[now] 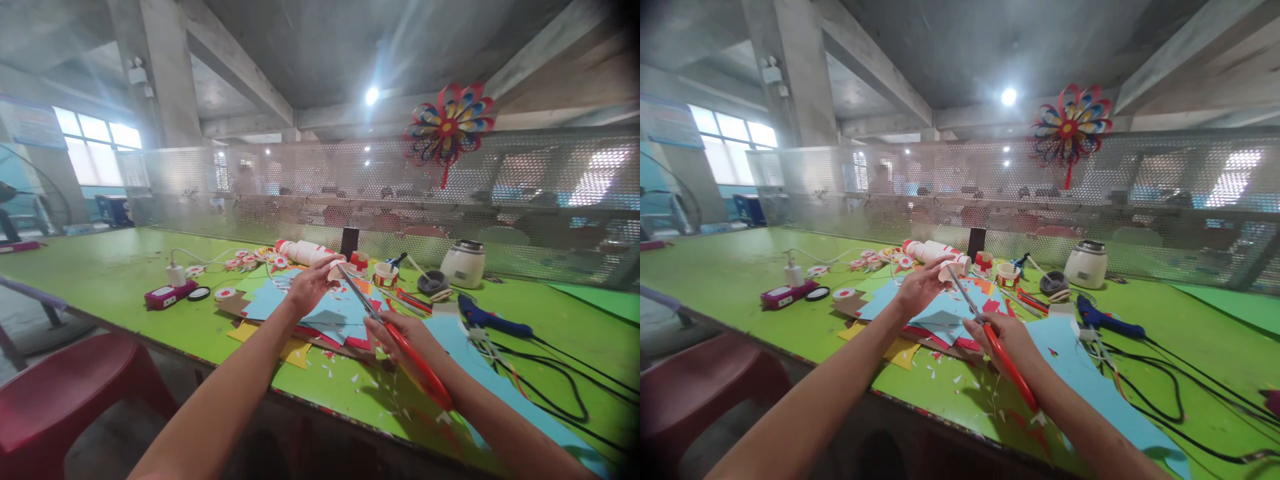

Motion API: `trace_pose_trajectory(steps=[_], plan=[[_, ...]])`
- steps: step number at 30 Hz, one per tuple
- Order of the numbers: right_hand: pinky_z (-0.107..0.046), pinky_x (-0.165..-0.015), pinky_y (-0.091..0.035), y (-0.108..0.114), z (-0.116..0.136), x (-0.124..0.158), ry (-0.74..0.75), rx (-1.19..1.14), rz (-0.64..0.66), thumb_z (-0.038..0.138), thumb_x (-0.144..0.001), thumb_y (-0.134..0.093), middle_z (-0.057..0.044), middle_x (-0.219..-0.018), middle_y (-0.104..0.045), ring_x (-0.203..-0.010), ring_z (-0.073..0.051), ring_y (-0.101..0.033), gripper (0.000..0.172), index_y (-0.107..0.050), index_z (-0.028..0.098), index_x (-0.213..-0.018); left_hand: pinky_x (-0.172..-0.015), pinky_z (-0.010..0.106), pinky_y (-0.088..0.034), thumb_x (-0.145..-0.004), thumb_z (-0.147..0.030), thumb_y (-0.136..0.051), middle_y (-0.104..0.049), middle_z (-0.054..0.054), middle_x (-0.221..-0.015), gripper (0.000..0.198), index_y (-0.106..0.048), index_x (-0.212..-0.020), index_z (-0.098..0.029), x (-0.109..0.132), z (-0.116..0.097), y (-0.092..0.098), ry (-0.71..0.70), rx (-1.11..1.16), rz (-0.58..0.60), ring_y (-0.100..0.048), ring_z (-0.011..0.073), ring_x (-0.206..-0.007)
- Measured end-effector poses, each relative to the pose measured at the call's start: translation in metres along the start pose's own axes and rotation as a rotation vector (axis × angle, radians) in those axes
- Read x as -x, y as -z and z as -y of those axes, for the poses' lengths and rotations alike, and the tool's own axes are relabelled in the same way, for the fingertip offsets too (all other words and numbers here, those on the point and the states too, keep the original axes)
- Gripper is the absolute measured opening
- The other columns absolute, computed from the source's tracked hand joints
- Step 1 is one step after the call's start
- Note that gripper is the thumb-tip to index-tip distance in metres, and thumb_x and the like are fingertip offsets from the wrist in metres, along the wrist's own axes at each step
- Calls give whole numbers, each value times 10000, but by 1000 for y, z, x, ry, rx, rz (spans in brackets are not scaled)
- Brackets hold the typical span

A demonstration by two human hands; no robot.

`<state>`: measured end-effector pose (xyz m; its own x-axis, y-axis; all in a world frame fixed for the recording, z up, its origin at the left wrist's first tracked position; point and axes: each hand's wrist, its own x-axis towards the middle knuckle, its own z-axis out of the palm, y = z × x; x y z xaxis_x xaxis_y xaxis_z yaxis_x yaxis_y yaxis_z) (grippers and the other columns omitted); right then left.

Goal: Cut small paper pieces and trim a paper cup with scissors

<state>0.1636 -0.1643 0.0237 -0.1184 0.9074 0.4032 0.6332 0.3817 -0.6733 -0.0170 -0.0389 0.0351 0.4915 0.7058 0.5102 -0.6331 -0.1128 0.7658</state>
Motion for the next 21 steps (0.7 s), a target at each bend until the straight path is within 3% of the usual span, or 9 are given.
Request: trace_pose_trajectory(steps=[9,21], plan=[[-243,-377,-353,1,2,1,22,42,-30,505,-828,-494,44,-501,-409,-414,-127,-436,378,-578,208,-609,-713,284,-423,-803,-214,-554,-661,90,-979,310,-648,-1095,-172,-1,1,2,-10,1,6,-573,166,-847],[-250,-404,-387,3,2,-1,17,95,-19,503,-825,-493,23,-492,-478,-419,-143,-479,380,-681,179,-765,-697,258,-442,-819,-223,-551,-640,92,-1056,300,-641,-1101,-175,-1,2,3,16,-11,32,-575,169,-901]])
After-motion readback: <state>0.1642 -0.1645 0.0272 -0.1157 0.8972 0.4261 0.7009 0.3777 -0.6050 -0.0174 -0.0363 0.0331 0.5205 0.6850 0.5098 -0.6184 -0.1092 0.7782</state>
